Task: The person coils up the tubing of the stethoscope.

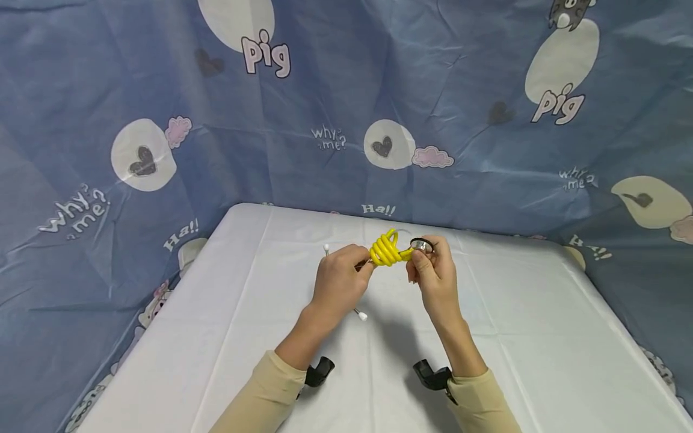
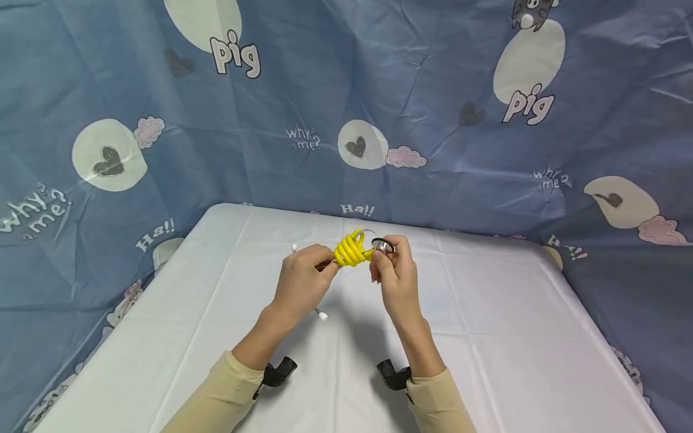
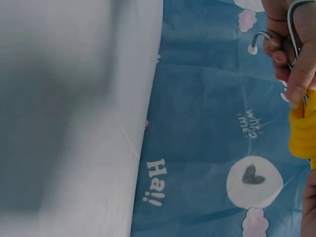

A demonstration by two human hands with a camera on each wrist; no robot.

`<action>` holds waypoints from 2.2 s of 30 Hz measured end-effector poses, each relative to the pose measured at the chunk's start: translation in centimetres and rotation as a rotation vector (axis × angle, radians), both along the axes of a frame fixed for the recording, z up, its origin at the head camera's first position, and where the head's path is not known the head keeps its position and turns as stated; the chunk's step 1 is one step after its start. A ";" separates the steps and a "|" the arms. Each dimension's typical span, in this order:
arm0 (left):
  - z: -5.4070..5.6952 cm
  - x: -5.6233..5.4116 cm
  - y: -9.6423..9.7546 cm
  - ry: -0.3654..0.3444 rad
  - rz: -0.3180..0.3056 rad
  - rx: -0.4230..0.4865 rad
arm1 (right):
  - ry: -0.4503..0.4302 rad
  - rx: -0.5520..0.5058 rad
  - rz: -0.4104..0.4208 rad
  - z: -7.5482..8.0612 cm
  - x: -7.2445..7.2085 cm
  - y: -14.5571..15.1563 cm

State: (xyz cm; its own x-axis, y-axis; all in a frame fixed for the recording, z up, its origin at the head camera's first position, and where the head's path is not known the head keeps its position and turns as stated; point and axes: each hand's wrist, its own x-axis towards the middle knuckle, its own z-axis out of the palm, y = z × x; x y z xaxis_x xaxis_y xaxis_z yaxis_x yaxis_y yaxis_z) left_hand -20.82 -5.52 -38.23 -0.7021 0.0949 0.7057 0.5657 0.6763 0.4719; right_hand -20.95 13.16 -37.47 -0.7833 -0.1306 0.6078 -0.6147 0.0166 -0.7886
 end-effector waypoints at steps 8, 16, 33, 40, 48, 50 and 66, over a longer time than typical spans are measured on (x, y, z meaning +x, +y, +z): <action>-0.4 0.3 1.1 0.111 0.013 -0.078 | -0.053 0.071 -0.165 0.2 -0.2 0.5; -1.1 0.2 1.3 0.089 0.019 -0.074 | 0.196 0.183 -0.386 -0.4 -0.9 -0.1; -1.0 0.4 2.0 0.193 -0.021 -0.115 | -0.460 -0.158 -0.069 1.0 -1.3 2.2; -1.0 0.4 2.1 0.280 -0.050 -0.158 | -0.662 -0.087 0.219 1.3 -2.0 4.3; -1.2 0.4 2.2 0.303 -0.043 -0.184 | -0.710 -0.040 0.232 1.2 -2.3 4.6; -1.2 0.3 2.2 0.307 -0.047 -0.186 | -0.692 -0.060 0.218 1.1 -2.3 4.4; -1.0 0.0 1.9 0.267 -0.047 -0.212 | -0.457 0.188 -0.045 0.9 -1.8 4.1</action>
State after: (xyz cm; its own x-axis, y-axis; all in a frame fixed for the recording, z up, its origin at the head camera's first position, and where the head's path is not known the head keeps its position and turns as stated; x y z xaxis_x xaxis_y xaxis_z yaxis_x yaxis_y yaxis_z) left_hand -20.82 -3.60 -39.20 -0.4869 0.2866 0.8251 0.6830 0.7137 0.1551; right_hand -22.74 17.29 -36.59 -0.9715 -0.1651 0.1703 -0.2025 0.2034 -0.9579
